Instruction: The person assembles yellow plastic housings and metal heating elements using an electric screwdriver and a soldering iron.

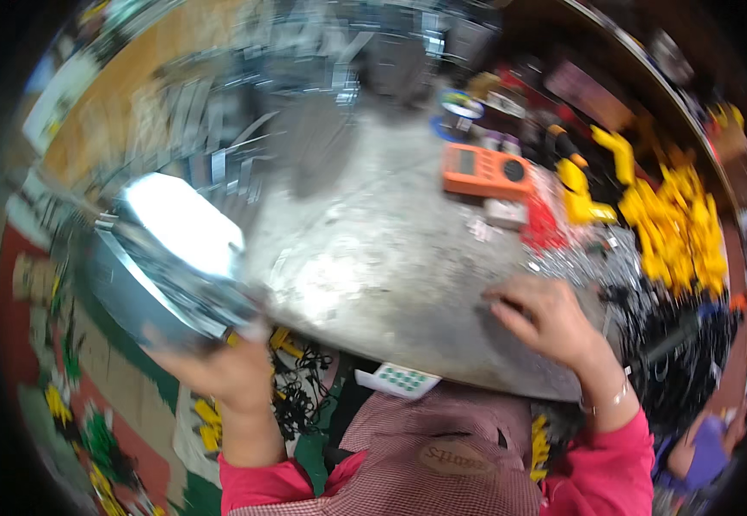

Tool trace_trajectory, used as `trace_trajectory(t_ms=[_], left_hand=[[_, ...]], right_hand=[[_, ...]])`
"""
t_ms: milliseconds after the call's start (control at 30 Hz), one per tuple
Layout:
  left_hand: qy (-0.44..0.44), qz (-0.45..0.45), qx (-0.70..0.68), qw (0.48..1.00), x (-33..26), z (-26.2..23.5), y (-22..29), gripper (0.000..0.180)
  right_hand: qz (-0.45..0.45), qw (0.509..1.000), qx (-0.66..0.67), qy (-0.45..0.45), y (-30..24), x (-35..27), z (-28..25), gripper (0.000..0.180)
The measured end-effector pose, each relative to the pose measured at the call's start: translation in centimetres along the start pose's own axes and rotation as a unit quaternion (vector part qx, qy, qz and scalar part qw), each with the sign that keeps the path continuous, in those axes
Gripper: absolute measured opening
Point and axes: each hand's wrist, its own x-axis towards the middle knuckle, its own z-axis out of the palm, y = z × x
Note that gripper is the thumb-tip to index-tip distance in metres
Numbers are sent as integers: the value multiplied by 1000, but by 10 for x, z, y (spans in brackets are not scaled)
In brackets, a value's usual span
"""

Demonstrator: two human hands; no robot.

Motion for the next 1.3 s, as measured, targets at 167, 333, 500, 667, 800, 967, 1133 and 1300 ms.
trace_trajectory(t_ms=[167,333,500,667,800,967,1133,1300], left_hand=[[-467,168,-154,854,-44,77,68,66],[-661,194,-52,723,-69,99,105,72],[-631,175,-90,751,-101,120,134,80],[-619,174,-63,763,-111,124,132,83],[-606,175,-89,771,-113,131,132,85],[-639,104,-59,760,-101,136,143,78],[-616,128,-65,775,-89,143,150,51],[-545,132,-39,827,-92,144,153,44]], right_hand=[[248,943,-69,209,114,-44,-40,13],[369,878,-261,156,195,-81,-82,13],[288,908,-211,218,243,-44,-98,19],[301,888,-338,78,281,6,-94,23],[274,877,-382,99,281,-3,-101,35],[199,916,-109,332,198,-42,-107,20],[320,882,307,161,102,-136,-25,16],[373,758,505,179,68,-174,10,14]])
